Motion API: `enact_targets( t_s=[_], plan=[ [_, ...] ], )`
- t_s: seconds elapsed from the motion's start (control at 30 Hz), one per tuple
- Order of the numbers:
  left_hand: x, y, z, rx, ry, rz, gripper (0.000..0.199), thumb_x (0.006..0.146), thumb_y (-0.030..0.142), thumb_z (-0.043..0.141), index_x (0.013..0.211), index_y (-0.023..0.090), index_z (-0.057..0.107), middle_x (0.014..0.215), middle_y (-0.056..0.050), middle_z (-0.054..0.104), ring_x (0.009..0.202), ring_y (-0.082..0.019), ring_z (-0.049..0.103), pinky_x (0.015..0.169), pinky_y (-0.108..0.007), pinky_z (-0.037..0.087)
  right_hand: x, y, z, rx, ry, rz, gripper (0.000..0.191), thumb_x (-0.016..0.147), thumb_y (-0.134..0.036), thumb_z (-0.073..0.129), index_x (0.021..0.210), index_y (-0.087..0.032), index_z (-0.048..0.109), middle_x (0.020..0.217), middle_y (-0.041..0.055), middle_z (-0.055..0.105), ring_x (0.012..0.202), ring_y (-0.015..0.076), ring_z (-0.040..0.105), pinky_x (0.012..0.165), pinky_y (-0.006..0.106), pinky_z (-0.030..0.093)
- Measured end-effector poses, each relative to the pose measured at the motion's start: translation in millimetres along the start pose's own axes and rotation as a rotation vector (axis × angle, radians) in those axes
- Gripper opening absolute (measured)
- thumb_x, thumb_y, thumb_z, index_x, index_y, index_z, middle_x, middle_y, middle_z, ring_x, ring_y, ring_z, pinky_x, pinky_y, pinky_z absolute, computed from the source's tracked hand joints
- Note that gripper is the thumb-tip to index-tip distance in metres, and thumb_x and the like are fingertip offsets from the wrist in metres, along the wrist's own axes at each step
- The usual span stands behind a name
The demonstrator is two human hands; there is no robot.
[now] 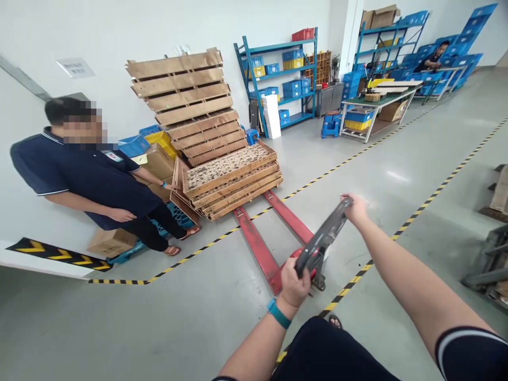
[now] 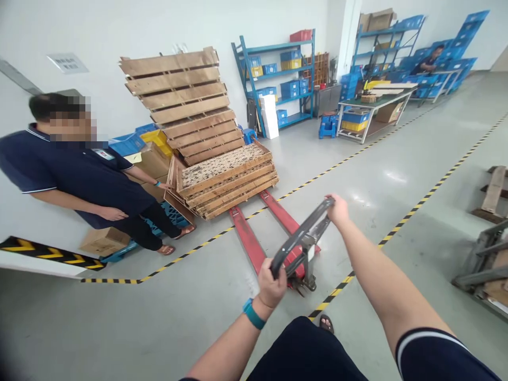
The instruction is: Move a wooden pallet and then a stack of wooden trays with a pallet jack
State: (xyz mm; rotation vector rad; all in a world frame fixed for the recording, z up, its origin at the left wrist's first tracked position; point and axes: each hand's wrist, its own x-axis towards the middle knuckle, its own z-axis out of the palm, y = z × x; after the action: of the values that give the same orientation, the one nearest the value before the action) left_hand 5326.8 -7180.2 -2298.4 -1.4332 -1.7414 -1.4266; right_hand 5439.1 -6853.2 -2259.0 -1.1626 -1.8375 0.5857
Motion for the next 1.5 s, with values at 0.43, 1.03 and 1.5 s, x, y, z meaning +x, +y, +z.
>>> enact_targets(
  t_s=[0.43,1.03,1.5],
  plan=[
    [77.9,-160.6,4.3,0.442,0.241,-0.107,0.017,0.092,0.016,0.053,0.109,0.015,0.056,0.089,-0.008,0.066,0.08,-0.019,0.068,0.072,-0.03,0.056,81.2,-91.3,154.7,0.121,-0.318,-0.017,0.029,0.071,-0.022,0.051,0.093,-0.02,0.069,0.08,0.0043,0.069,0.072,0.0188,0.058,0.073,0.031,0.047],
    [191.6,-402.1,-14.1,0.348,0.147,-0.409,0.021,0.092,0.017,0.047,0.11,0.017,0.056,0.099,-0.011,0.067,0.093,-0.024,0.067,0.084,-0.039,0.056,159.9,-176.7,338.0,0.004,-0.371,-0.123,0.011,0.077,-0.033,0.051,0.072,-0.022,0.053,0.064,0.0007,0.056,0.066,0.0191,0.052,0.066,0.029,0.038],
    [303.8,-472.8,-20.9,0.444,-0.088,-0.992,0.01,0.093,0.022,0.055,0.103,0.02,0.055,0.092,-0.01,0.068,0.088,-0.028,0.065,0.079,-0.036,0.048,251.0,-235.2,462.3,0.114,-0.528,-0.209,0.005,0.078,-0.026,0.056,0.078,-0.021,0.055,0.075,0.0016,0.06,0.076,0.0183,0.054,0.074,0.028,0.04]
  ],
)
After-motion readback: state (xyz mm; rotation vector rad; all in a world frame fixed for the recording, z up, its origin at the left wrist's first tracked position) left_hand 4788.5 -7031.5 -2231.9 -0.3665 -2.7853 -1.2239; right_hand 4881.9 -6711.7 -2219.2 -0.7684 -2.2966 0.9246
